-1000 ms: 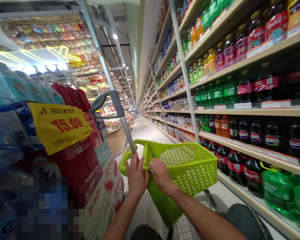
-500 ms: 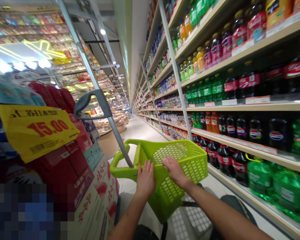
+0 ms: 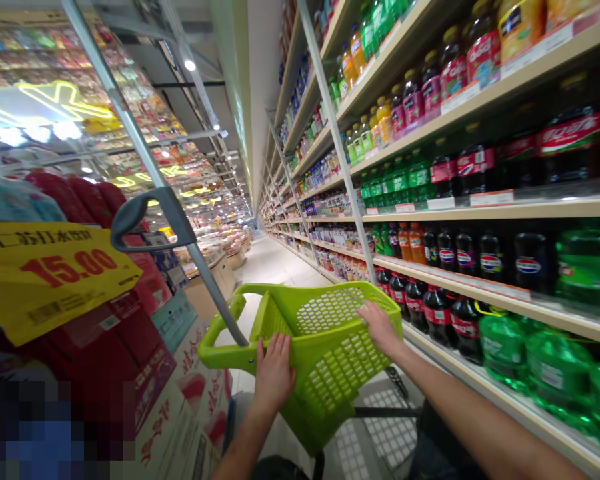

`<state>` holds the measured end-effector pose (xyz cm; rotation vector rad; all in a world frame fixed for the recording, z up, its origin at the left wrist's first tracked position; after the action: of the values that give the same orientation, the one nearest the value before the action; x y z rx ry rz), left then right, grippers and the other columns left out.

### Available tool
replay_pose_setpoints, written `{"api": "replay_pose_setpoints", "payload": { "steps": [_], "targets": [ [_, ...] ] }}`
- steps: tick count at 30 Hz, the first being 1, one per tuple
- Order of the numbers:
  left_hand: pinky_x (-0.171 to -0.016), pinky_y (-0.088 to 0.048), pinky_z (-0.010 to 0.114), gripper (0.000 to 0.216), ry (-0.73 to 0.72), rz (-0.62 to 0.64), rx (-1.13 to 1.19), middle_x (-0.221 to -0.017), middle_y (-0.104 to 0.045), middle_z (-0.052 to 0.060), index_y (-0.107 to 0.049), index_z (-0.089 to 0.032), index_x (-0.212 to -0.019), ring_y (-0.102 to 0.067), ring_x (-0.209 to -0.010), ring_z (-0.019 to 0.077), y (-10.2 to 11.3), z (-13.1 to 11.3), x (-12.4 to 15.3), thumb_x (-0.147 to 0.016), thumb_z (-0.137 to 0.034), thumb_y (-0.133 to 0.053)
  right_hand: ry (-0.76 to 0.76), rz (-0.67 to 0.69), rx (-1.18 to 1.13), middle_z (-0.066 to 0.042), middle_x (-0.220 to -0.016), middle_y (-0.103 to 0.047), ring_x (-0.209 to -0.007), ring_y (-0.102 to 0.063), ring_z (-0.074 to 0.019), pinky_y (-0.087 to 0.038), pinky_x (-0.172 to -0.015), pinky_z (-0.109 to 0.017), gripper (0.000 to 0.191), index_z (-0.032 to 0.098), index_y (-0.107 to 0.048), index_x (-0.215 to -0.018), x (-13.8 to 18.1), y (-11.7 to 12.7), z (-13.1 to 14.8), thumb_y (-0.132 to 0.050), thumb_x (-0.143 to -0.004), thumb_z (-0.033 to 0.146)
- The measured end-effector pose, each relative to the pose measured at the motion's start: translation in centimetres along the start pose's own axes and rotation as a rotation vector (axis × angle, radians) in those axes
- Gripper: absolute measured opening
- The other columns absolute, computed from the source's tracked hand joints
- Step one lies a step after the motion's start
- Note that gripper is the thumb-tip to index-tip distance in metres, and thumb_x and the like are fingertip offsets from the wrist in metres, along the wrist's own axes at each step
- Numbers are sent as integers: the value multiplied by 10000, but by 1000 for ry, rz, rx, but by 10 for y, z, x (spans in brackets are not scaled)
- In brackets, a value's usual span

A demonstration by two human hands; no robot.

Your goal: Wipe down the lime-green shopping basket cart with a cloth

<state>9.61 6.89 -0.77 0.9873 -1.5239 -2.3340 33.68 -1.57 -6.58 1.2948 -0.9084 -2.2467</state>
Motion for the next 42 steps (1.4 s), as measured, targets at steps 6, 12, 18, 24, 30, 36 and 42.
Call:
{"api": "replay_pose_setpoints", "payload": {
  "steps": [6,12,18,24,30,36,42],
  "targets": [
    [-1076,-69,464,563,-10,26,-13,-1312,-442,60,-400,-133,-1255,-295,-1261,217,1,13,7,-694,-180,-414,163,15,-16,-83,-1274,-476,-1205,-376,-217,-300,-974,-422,338,241,-602,-1067,6,-1,14,-419,-813,114],
    [-1076,-27,474,571,13,20,-6,-1318,-436,61,-405,-127,-1254,-284,-1266,223,2,15,9,-687,-191,-415,-148,-2,54,-127,-1251,-488,-1183,-400,-234,-308,-971,-408,366,179,-598,-1083,11,16,-40,-380,-805,84],
    [-1076,-49,479,594,-2,69,-27,-1352,-388,60,-366,-136,-1283,-245,-1288,224,-1,12,10,-698,-219,-423,255,5,-178,-78,-1296,-453,-1228,-348,-192,-306,-987,-397,401,240,-576,-1110,20,-24,98,-392,-798,67],
    [-1079,-22,479,586,-16,29,18,-1352,-388,73,-378,-142,-1279,-242,-1288,235,2,6,13,-703,-232,-440,-2,-80,62,-132,-1247,-488,-1185,-398,-251,-332,-961,-442,408,181,-595,-1089,22,17,-26,-368,-784,33],
    [-1077,-23,489,590,-23,15,25,-1356,-381,74,-374,-141,-1280,-227,-1293,245,0,-3,11,-705,-252,-440,81,-56,-41,-131,-1239,-496,-1179,-411,-231,-351,-962,-419,426,178,-606,-1067,20,5,39,-343,-776,13],
    [-1078,-8,483,608,-47,40,15,-1367,-364,65,-338,-126,-1303,-199,-1304,227,0,-10,12,-711,-246,-411,293,-55,-173,-81,-1274,-476,-1211,-376,-197,-336,-978,-427,447,239,-580,-1102,28,-8,96,-371,-768,26],
    [-1076,-39,494,597,-37,96,26,-1383,-336,59,-318,-132,-1316,-174,-1313,229,-1,-16,11,-735,-250,-386,-21,-188,-16,-93,-1240,-504,-1186,-405,-225,-355,-962,-446,499,205,-585,-1098,28,23,-19,-333,-727,-14]
  ]
}}
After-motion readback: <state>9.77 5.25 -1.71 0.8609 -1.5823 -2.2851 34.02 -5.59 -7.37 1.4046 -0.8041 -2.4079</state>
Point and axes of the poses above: each hand's wrist, its own x-axis away from the middle knuckle, its own y-axis out of the back of the hand, z = x × y, the point moved 10 cm from there along -x, towards the middle knuckle
